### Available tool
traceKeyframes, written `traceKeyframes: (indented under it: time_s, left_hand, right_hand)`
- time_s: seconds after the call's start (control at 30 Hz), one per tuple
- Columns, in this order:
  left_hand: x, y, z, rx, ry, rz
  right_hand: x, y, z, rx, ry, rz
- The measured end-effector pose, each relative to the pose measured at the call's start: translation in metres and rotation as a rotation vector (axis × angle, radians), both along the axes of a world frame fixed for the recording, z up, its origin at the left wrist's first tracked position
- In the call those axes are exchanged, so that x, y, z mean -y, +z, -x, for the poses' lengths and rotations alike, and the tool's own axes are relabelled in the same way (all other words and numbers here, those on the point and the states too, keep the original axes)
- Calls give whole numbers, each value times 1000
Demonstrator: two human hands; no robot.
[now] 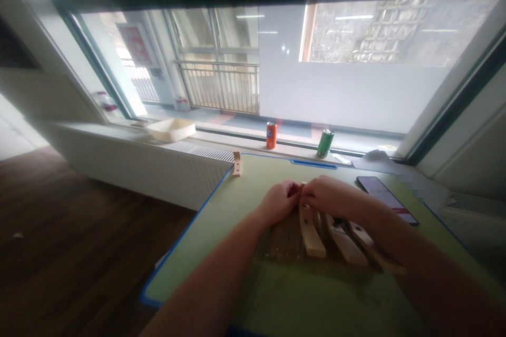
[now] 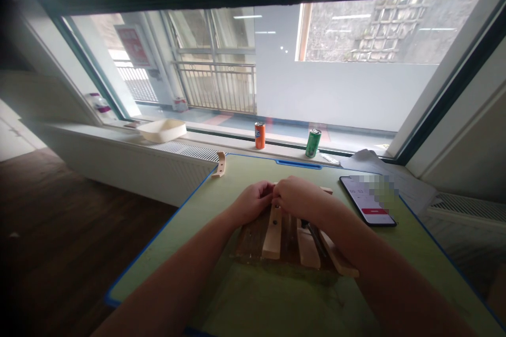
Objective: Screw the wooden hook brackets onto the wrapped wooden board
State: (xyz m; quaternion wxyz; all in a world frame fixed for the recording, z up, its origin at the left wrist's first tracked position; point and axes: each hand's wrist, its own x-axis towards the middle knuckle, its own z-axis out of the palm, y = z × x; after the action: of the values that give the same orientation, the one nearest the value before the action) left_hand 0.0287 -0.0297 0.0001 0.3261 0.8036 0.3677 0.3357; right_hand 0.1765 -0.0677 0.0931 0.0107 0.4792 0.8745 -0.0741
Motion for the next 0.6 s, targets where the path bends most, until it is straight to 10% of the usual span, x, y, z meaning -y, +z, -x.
traceKeyframes:
  time_s: [0.6]
  left_hand:
    - [1,-2,0,13,19,-13]
  right_hand:
    - [2,6,-15,-197,97,116]
